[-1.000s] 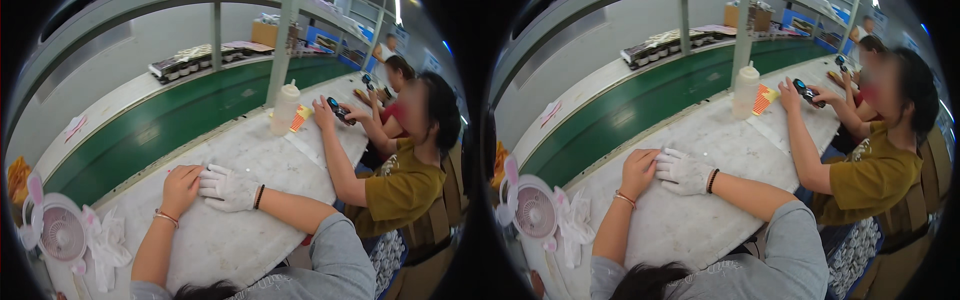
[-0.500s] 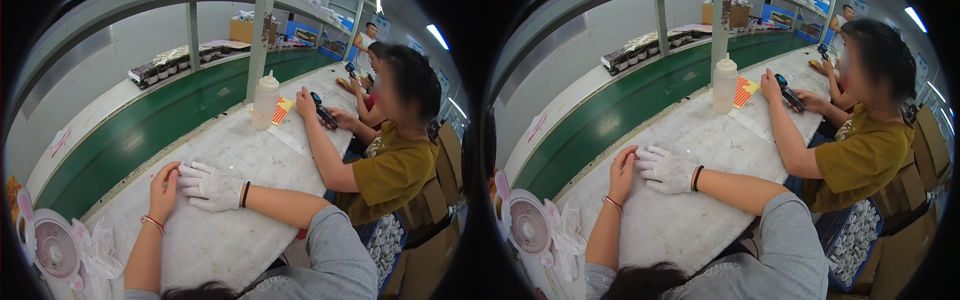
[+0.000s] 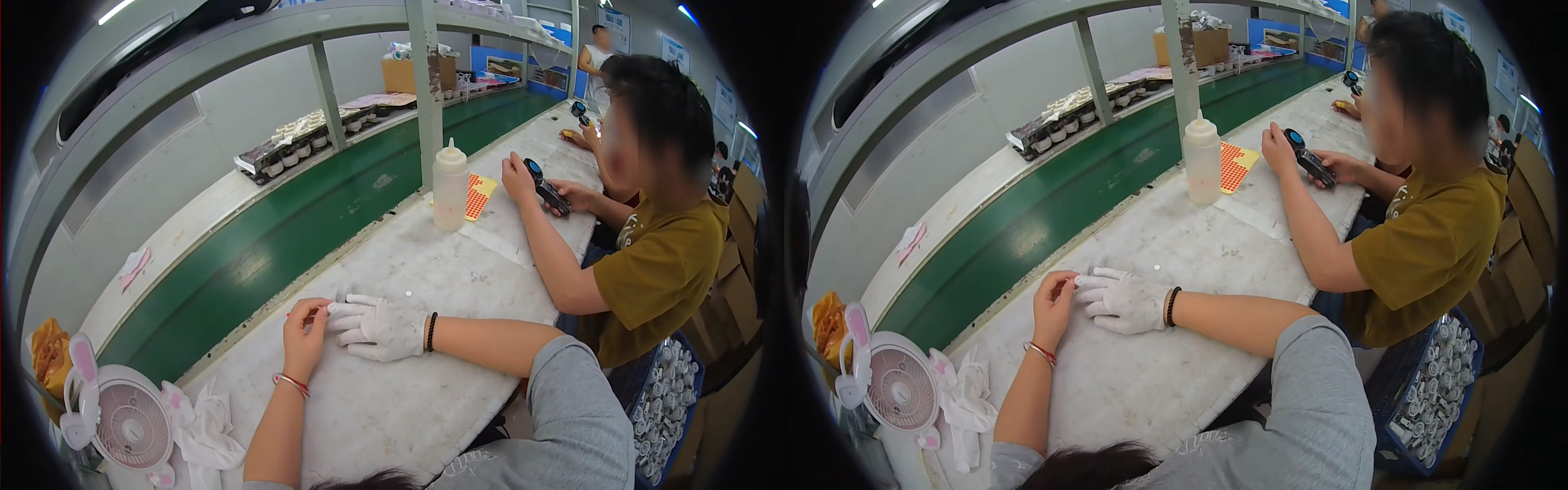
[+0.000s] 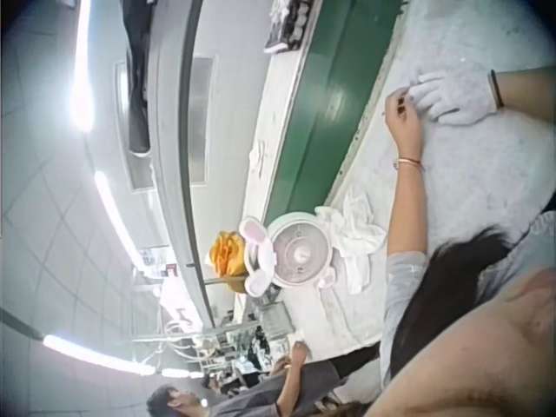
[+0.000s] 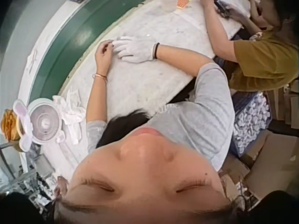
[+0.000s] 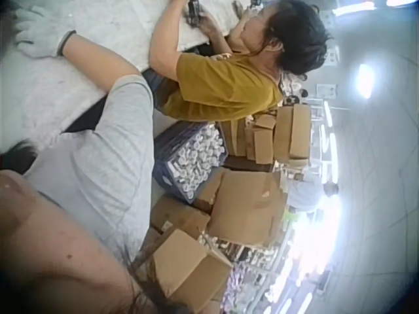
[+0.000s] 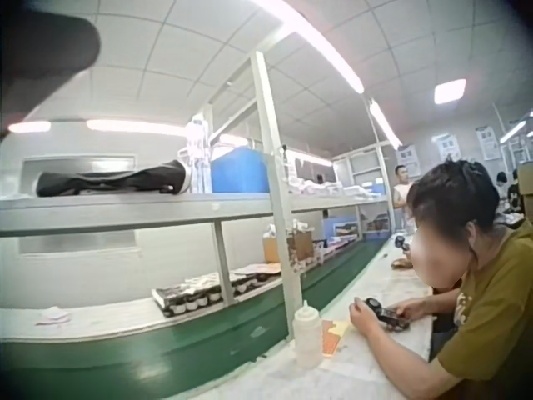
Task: The person tests handheld fans by turning them on, checking their function by hand, and placing them onto the conveyor belt.
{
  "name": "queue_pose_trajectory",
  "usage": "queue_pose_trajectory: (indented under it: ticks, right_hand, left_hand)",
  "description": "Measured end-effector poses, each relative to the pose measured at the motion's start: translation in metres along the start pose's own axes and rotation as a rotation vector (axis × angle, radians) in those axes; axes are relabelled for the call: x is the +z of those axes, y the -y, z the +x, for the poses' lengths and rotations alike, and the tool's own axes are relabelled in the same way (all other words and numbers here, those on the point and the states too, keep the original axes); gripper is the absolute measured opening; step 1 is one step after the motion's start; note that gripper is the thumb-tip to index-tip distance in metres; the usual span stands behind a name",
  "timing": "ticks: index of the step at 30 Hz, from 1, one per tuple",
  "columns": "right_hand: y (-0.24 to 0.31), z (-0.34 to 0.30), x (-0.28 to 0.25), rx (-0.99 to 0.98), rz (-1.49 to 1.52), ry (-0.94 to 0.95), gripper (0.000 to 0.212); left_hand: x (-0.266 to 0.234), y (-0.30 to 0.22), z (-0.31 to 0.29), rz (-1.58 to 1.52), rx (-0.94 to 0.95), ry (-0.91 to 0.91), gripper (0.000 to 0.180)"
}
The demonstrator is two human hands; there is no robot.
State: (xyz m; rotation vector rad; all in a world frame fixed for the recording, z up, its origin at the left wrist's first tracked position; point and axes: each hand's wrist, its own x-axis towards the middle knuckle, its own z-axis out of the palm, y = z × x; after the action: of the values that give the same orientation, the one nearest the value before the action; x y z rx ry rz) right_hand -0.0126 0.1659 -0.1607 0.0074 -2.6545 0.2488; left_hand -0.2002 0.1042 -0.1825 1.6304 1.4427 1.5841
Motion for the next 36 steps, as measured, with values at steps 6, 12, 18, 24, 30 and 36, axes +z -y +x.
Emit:
queue_pose_trajectory:
  ticks: [6, 12, 18, 24, 30, 36]
  right_hand:
    - [0.001, 0.000, 0.003, 0.021, 0.018, -0.001, 0.021]
    - [-0.001, -0.002, 0.002, 0.013, -0.013, 0.045, 0.020]
    - [0.003, -0.004, 0.003, 0.034, -0.045, 0.009, 0.022]
    - [0.005, -0.003, 0.002, 0.037, -0.037, -0.005, 0.022]
    - [0.004, 0.001, 0.000, 0.003, -0.039, -0.026, 0.022]
    - [0.002, -0.003, 0.001, -0.007, 0.012, -0.038, 0.022]
  left_hand:
    - [-0.003, 0.003, 0.003, -0.120, -0.114, 0.059, 0.012]
    - [-0.002, 0.000, 0.001, -0.154, -0.146, 0.104, 0.010]
    - [0.000, -0.002, 0.001, -0.123, -0.130, 0.132, 0.007]
    - [-0.001, -0.008, 0.004, -0.168, -0.167, 0.209, 0.010]
    - [0.000, -0.019, 0.004, -0.356, -0.293, 0.168, 0.021]
    - [-0.004, -0.013, 0.005, -0.363, -0.314, 0.258, 0.024]
